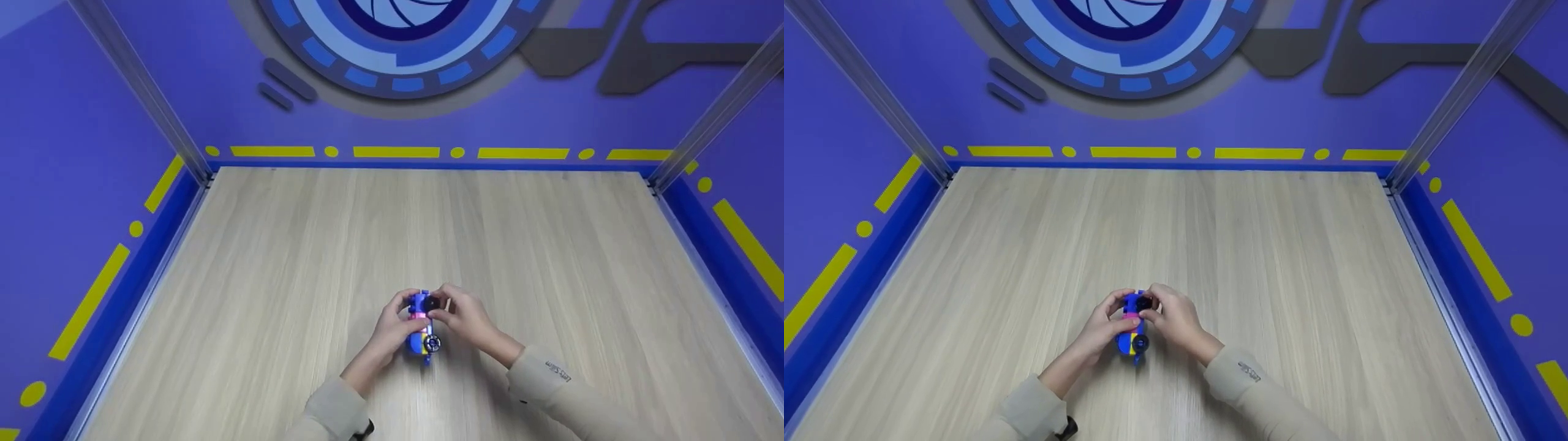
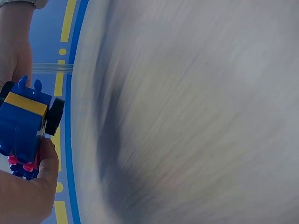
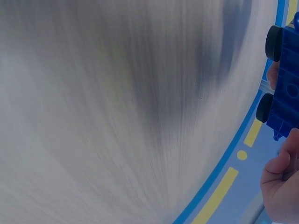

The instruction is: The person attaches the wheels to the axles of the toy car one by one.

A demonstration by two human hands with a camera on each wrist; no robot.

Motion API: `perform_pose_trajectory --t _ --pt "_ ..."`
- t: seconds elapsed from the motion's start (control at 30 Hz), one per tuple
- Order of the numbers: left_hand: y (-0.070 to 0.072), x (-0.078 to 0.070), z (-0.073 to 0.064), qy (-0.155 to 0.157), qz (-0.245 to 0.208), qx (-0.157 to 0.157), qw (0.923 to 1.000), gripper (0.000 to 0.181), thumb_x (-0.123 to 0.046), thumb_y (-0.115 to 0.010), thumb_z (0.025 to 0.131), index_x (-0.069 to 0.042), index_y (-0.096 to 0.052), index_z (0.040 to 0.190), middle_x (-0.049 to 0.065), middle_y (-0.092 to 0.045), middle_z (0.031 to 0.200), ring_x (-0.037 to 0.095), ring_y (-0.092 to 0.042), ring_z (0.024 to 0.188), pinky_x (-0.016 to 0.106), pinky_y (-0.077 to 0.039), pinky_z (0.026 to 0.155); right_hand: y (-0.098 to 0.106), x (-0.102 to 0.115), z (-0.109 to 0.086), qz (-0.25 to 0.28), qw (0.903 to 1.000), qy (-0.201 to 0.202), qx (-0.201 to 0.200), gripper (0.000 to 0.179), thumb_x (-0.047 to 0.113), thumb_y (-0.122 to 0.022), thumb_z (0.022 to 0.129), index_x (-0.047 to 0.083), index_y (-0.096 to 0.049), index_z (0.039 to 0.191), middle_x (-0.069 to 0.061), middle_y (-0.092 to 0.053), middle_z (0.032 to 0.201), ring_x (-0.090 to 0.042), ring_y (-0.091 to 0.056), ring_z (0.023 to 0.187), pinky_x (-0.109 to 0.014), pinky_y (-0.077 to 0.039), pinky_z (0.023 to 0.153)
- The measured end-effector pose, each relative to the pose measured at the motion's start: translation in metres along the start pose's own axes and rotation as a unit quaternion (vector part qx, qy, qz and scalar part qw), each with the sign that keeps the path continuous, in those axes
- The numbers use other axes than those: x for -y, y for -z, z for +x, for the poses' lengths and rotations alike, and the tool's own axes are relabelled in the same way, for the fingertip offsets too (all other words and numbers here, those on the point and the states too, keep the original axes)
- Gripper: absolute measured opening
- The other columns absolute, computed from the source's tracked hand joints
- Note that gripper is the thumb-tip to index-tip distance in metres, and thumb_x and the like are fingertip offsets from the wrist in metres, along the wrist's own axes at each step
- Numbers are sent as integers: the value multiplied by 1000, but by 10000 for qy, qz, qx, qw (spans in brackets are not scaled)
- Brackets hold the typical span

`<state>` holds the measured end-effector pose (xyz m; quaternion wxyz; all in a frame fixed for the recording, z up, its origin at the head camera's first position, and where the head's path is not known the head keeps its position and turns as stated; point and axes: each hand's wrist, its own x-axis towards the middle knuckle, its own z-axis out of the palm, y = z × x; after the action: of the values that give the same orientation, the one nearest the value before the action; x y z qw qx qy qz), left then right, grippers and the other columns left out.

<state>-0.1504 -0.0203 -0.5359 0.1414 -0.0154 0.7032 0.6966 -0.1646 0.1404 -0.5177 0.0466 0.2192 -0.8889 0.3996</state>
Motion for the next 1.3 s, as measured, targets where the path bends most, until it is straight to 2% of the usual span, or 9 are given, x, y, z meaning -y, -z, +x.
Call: perform_pose_trajectory --t 0.23,0.43,0.8,0.97,1.13,1.3 --pt "0 -4 -3 21 3 -8 10000 52 -9 -66 74 -13 -46 122 14 -41 134 31 -37 122 44 -36 95 -2 -1 -2 77 9999 9 -83 21 10 -68 74 8 -57 92 -1 -59 78 -9 -53 67 -20 -46 58" --pt "-1 0 -1 8 152 -56 9999 51 -11 -66 75 -14 -46 121 11 -41 134 32 -31 127 51 -28 100 -3 -1 -3 96 9998 -94 -129 22 10 -68 74 8 -57 93 -2 -61 82 -9 -53 66 -20 -46 58" --pt "4 -3 -2 9 176 66 9998 51 -7 -65 75 -14 -46 121 10 -43 131 30 -40 118 44 -38 94 -7 0 -2 131 9996 -225 -132 22 14 -68 74 6 -60 92 -3 -64 85 -8 -54 66 -19 -46 58" --pt "6 -3 -3 -7 197 141 9997 50 -6 -64 76 -14 -45 122 11 -41 132 30 -42 116 44 -39 93 -7 1 -1 321 9987 -401 -5 21 14 -67 75 6 -61 93 -4 -64 88 -9 -53 68 -19 -46 60" --pt "8 -11 -8 2 193 277 9994 48 -4 -62 77 -11 -45 122 14 -41 130 30 -47 110 44 -41 90 -7 1 -2 486 9979 -421 19 22 16 -67 75 5 -61 93 -6 -65 88 -9 -53 67 -19 -46 59" --pt "7 -25 -17 -6 160 398 9991 47 -1 -59 78 -7 -44 122 18 -41 127 26 -55 94 37 -45 82 -10 -2 -5 551 9982 -109 -220 23 16 -67 74 3 -60 91 -5 -63 81 -9 -52 65 -20 -46 57"
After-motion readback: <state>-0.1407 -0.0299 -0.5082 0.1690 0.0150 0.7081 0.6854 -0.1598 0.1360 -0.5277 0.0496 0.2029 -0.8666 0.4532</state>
